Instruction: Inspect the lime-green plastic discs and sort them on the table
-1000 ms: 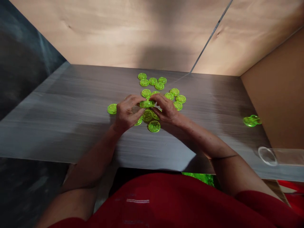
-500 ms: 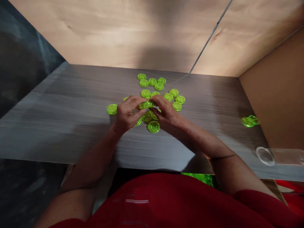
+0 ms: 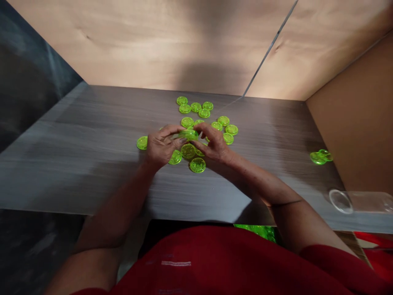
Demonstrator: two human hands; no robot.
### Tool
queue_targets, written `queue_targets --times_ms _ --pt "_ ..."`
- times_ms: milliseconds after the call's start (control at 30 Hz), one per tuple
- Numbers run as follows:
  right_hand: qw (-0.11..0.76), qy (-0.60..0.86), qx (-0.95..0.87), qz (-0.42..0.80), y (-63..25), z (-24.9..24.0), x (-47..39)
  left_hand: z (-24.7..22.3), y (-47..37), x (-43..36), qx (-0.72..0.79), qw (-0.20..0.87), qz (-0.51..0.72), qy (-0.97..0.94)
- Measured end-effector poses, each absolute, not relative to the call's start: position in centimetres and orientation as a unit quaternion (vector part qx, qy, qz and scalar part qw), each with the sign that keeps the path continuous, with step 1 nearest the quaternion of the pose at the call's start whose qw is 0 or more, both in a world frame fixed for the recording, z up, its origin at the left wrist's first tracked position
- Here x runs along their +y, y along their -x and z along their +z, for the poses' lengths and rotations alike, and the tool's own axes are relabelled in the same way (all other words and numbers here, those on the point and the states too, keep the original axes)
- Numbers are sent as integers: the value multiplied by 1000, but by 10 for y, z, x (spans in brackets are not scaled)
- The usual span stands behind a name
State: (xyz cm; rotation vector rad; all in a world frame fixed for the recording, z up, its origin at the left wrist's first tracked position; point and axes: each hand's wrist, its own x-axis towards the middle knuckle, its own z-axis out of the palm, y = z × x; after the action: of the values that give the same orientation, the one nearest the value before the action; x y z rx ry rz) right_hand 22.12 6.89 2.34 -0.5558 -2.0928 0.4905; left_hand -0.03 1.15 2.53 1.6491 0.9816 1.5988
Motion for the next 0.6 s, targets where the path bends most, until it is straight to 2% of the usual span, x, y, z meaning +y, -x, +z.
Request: queue_targets --times_ms 100,200,433,600 --pt "449 229 -841 195 -221 25 70 21 1 14 343 404 600 -600" --pt "469 204 -842 170 -221 26 69 18 1 15 325 434 597 -591" --pt "469 191 -857 93 -223 25 69 22 -3 13 329 422 601 -594" --pt "464 176 -866 63 -222 24 68 25 -5 12 336 355 612 -621"
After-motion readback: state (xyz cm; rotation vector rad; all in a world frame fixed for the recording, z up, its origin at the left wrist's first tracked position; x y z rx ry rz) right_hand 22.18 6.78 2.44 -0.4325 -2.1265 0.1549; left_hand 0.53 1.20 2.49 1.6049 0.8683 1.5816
